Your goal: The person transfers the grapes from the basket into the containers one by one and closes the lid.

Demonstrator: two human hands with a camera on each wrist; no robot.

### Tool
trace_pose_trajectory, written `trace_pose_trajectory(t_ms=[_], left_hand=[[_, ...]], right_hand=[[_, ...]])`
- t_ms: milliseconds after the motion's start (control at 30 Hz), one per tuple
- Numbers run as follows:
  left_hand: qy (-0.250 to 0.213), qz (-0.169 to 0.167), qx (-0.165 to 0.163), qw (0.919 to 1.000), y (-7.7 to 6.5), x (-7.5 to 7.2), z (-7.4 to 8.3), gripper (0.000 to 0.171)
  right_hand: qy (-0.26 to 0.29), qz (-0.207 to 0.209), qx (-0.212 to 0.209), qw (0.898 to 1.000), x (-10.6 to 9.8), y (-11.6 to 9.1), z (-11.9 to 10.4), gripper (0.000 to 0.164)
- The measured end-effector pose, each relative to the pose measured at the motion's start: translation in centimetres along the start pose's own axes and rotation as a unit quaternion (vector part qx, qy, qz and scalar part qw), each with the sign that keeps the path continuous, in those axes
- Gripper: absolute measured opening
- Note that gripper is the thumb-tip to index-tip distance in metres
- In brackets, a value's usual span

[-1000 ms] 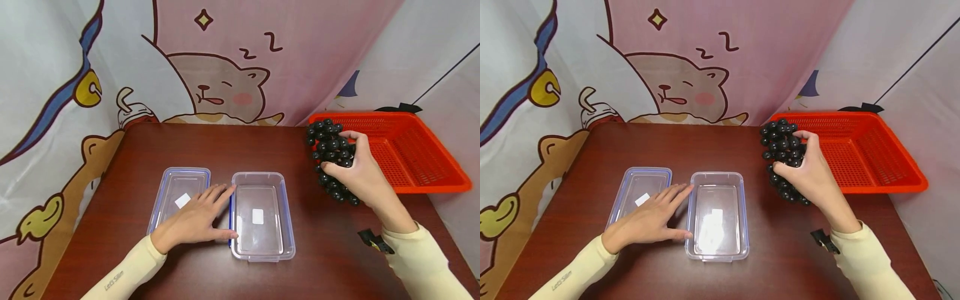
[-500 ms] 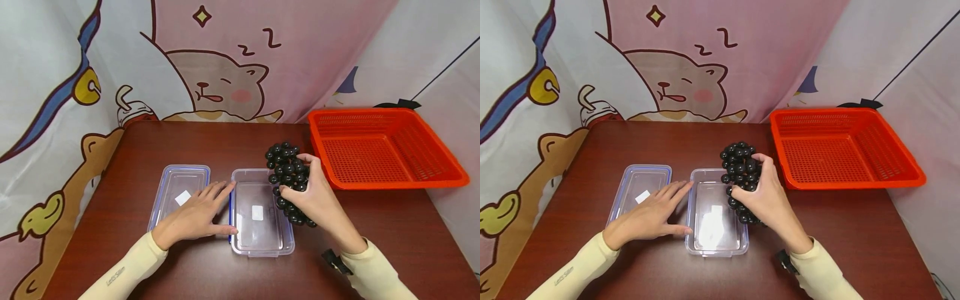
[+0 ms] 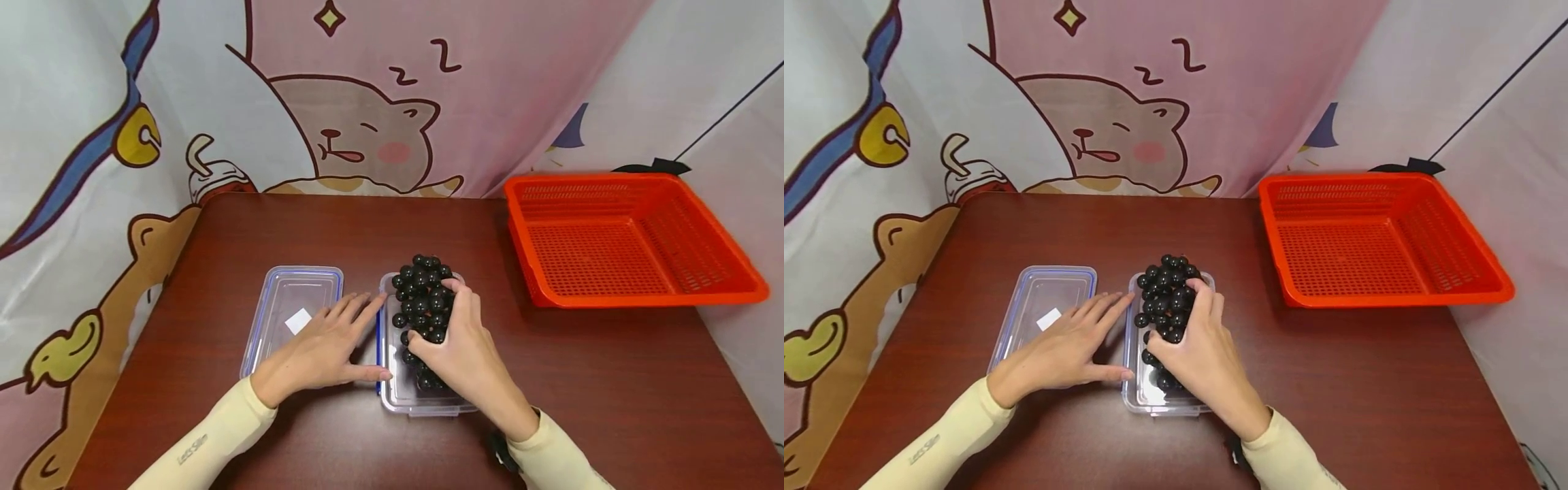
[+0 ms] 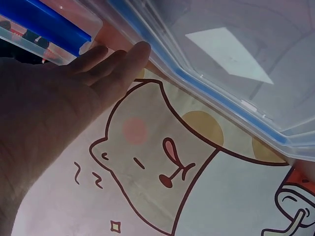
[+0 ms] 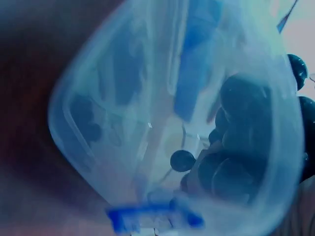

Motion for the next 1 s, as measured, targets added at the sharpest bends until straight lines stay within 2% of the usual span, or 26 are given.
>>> trace_pose_trajectory(t_ms=[267,500,700,867,1000], left_hand=[[0.008,0.002,-0.001,1.0,0.2,-0.2,0.4,0.12],[0.012,-0.002,-0.001,0.9999,0.2,-0.4,0.6,0.118],[0.013,0.0,-0.003,0.9999,0.1,-0.4,0.6,0.118],[0.015,0.005,0.004,0.9999,0.0,-0.3,0.7,0.119],[0.02,0.007,0.009,0.9997,0.0,-0.2,0.9,0.118]], right_hand=[[-0.054,-0.005,-0.015,0.998,2.4,-0.9,0.2,0.1],[-0.06,-0.018,-0.007,0.998,3.4,-1.0,0.7,0.1],[-0.091,-0.025,-0.041,0.995,4.2,-1.2,0.4,0.105],[-0.077,-0.049,-0.039,0.995,3.1,-2.3,-0.1,0.104],[-0.103,-0.06,-0.049,0.992,1.3,-3.3,-0.8,0.102]])
Point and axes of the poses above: each hand's wrist, its own y-axis towards the middle knuckle, its own x-axis out of the palm, z = x × y, the point moved 10 cm from there along y, towards the middle knuckle, and after that the axes turned 2 degrees about -x, right-handed, at the moved point
